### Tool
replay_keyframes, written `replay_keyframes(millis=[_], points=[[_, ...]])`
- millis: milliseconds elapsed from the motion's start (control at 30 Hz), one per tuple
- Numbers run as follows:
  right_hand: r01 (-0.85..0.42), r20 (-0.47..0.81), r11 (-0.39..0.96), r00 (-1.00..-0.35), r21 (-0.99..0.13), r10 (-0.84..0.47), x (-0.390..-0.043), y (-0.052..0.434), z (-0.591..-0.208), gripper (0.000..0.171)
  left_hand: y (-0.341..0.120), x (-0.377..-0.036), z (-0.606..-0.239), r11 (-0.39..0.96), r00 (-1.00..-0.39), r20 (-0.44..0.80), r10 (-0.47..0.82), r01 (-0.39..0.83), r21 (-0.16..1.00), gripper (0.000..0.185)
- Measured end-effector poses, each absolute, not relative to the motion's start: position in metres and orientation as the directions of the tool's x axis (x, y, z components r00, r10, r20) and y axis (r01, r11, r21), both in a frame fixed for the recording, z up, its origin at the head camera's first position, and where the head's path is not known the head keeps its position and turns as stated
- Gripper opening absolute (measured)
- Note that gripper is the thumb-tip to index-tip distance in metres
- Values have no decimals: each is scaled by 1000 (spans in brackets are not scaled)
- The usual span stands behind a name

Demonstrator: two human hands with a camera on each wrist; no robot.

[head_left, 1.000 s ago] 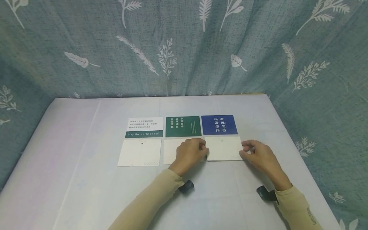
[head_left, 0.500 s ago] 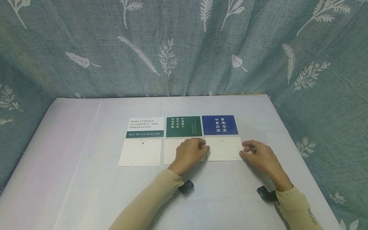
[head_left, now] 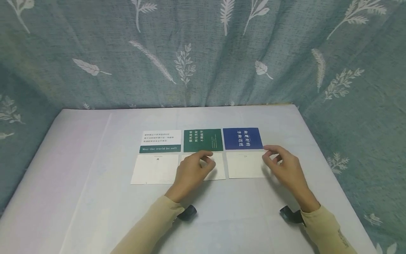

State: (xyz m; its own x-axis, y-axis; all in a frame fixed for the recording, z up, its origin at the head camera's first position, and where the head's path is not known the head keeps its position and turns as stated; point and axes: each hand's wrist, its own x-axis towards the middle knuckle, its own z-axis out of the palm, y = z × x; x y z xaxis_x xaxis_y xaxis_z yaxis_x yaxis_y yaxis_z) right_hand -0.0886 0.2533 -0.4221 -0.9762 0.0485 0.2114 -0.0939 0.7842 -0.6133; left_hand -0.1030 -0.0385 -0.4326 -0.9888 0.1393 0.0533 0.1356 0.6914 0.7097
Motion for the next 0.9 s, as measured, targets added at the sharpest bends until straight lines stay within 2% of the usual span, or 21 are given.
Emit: replay_keyframes(millis=[233,633,900], points=[[-177,195,779,-978,-602,-71,-93,228,-420,30,-101,-104,-421,766,-997,69,39,74,639,31],[-230,150,661,-973,-714,-177,-100,177,-408,30,-188,-114,-417,815,-993,54,-105,-55,577,41],[-329,178,700,-943,-634,-282,-112,130,-410,41,-220,-123,-419,838,-991,3,-133,-111,535,50]])
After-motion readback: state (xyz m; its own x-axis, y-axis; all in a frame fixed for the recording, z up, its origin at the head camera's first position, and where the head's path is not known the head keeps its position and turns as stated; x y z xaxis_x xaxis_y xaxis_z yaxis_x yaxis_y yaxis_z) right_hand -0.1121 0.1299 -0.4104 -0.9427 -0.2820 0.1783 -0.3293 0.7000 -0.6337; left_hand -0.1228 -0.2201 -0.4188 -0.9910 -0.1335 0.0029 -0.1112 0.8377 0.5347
